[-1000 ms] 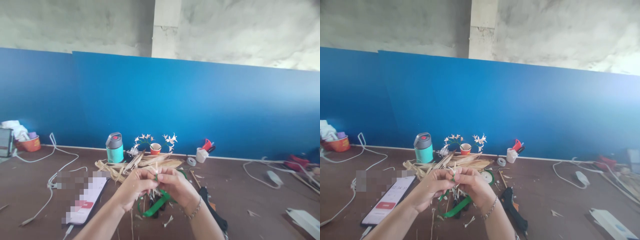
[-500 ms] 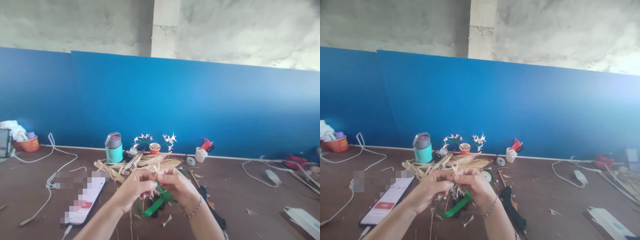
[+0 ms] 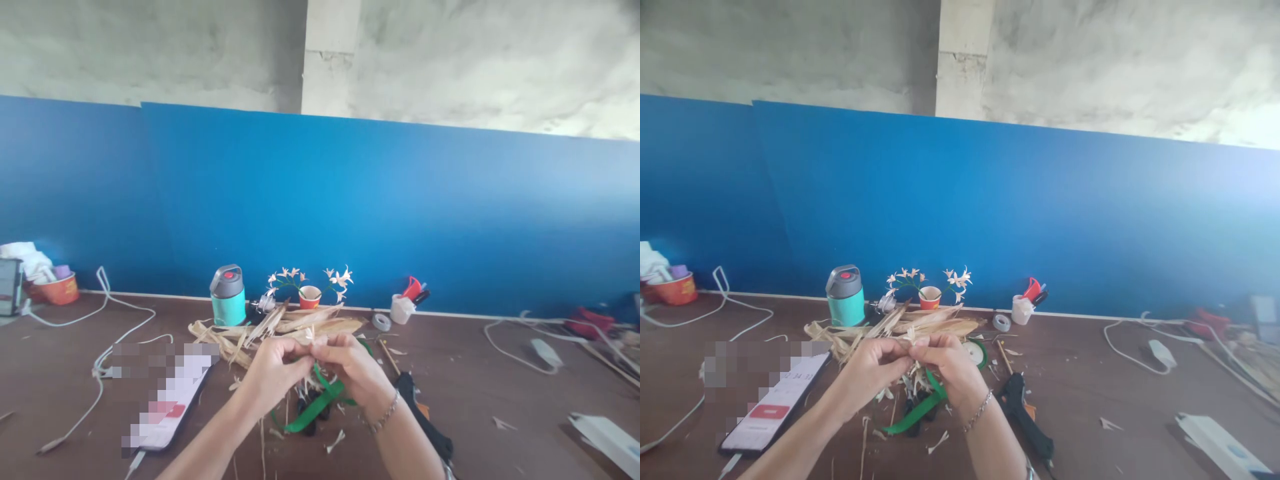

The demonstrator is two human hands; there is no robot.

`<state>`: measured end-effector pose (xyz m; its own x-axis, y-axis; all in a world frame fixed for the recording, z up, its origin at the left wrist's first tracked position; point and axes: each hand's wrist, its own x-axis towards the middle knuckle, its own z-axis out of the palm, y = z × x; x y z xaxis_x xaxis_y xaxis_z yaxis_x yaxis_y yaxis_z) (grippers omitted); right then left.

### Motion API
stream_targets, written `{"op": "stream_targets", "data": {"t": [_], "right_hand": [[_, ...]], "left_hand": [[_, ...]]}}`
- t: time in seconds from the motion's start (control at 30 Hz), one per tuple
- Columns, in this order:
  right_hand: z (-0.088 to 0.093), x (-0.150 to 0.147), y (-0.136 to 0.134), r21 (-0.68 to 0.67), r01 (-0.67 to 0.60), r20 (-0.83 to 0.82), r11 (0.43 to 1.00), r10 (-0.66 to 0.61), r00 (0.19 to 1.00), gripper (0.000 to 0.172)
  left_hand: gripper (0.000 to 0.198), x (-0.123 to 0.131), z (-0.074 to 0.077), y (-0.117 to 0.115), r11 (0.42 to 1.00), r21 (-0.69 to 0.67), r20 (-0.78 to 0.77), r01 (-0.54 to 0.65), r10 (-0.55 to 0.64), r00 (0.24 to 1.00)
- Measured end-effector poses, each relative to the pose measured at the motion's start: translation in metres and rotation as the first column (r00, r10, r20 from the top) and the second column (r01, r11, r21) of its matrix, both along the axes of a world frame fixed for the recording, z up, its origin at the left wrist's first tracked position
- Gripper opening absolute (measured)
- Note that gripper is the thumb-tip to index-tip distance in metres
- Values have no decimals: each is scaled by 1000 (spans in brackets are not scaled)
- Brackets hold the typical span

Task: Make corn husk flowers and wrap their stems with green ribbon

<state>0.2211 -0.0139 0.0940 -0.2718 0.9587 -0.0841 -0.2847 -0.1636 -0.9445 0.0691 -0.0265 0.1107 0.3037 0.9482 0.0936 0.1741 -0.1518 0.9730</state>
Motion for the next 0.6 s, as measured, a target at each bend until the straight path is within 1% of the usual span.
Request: {"op": "stream_targets", "data": {"t": [0.07,0.13,0.27,0.47,0.6], "right_hand": [[-2,0,2,27,4,34,1000,-5,999,30],[-3,1,3,48,-15,55,999,13,998,30],[0,1,2,65,-47,74,997,42,996,31],[7,2,-2,54,-43,122,998,36,992,30],[9,4,-4,53,-86,145,995,77,986,28]], "left_hand": [[14,3,-1,-1,999,-29,25,-45,45,999],[13,4,-2,-2,994,-86,53,-61,66,996],[13,4,-4,-4,985,-172,100,-22,40,994],[15,2,-5,-1,985,-173,75,-21,34,997],[12,0,-5,0,971,-238,83,30,-11,997]]}}
